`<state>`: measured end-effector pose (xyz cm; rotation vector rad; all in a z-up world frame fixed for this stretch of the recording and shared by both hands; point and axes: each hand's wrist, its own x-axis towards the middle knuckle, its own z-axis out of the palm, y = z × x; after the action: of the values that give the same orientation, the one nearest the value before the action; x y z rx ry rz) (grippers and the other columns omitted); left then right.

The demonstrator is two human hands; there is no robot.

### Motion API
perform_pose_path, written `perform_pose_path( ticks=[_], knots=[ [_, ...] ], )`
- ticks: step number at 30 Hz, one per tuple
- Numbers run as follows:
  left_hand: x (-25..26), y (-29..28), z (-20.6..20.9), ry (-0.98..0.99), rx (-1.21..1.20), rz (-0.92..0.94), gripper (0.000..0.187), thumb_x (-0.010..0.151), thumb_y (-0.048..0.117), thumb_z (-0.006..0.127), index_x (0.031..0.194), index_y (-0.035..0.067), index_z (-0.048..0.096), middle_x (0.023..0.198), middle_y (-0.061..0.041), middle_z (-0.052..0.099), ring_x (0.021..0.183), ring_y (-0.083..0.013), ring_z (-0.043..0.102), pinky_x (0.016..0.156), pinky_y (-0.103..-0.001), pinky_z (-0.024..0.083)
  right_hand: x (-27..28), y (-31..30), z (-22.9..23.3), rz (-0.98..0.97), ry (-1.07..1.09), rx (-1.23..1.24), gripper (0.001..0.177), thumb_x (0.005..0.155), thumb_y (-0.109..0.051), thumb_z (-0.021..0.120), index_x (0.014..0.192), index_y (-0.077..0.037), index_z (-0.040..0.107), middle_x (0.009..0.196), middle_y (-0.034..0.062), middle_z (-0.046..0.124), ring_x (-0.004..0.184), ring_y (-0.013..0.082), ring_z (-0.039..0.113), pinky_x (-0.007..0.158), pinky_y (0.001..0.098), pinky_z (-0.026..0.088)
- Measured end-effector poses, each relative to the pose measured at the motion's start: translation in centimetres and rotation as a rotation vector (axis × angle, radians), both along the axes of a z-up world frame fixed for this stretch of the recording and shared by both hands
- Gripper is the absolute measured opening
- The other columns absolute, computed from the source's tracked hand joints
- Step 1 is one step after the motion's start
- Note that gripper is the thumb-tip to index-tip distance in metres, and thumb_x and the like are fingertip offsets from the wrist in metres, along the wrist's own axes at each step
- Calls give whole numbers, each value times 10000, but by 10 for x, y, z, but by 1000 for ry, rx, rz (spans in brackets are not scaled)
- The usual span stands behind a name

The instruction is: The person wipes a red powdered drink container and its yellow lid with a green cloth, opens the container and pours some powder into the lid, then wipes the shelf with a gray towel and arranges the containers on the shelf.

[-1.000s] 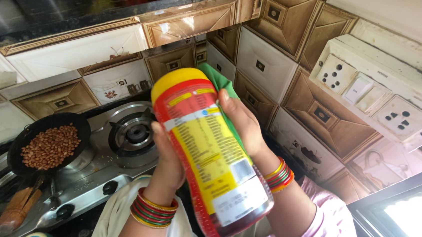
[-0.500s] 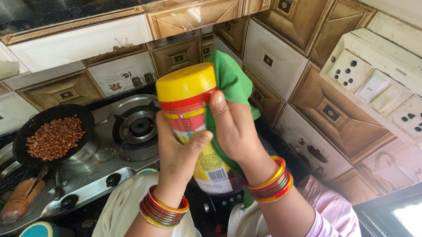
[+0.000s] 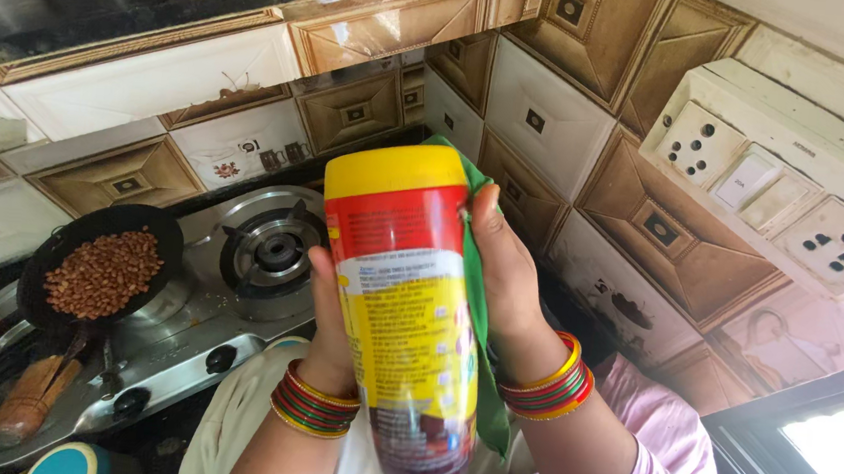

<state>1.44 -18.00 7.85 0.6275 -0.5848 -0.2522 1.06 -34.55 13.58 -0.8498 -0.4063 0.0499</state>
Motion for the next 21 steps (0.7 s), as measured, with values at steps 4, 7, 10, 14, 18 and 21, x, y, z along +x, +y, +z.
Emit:
perform_pose_path(
  ticks=[4,7,10,14,18,21],
  knots=[
    [3,-4,11,-74,207,165,808,1009,691,286,1484,74,499,1380,-86,633,1246,-216,620,1066,-381,517,6,-4,-4,165,104,285,678,1060,-567,383,1309,27,595,1189,180,718,1042,277,723,932,406,567],
    [1,-4,33,-126,674,414,798,1039,658,226,1430,46,558,1312,-114,687,1206,-202,647,1035,-347,490,16,-13,-1,13,153,189,643,1067,-548,395,1252,22,630,1123,177,731,971,267,729,892,401,583],
    [-16,-6,49,195,1306,754,701,997,575,341,1318,30,643,1168,-147,767,1055,-207,755,964,-361,578,26,-10,0,-220,71,-71,614,1102,-512,406,1249,38,636,1121,164,726,959,220,707,889,363,569],
    [-28,-21,53,-447,665,834,953,873,554,756,1425,-52,269,1366,-159,559,1228,-226,602,1028,-357,507,24,6,-1,-367,79,-138,607,1054,-507,370,1239,2,645,1106,113,743,962,160,728,882,311,581],
    [-22,-15,48,-242,506,729,978,801,505,867,1441,-44,372,1329,-162,605,1166,-215,638,1009,-364,549,9,16,6,-352,-192,-356,651,1124,-523,348,1275,32,653,1158,104,720,1016,121,671,911,292,555],
    [-20,-4,42,-184,321,499,931,870,566,813,1461,-48,440,1341,-164,615,1193,-224,632,1056,-387,522,2,12,17,-182,-172,-327,629,1110,-512,363,1306,23,629,1164,105,719,1015,136,683,909,300,557]
  ],
)
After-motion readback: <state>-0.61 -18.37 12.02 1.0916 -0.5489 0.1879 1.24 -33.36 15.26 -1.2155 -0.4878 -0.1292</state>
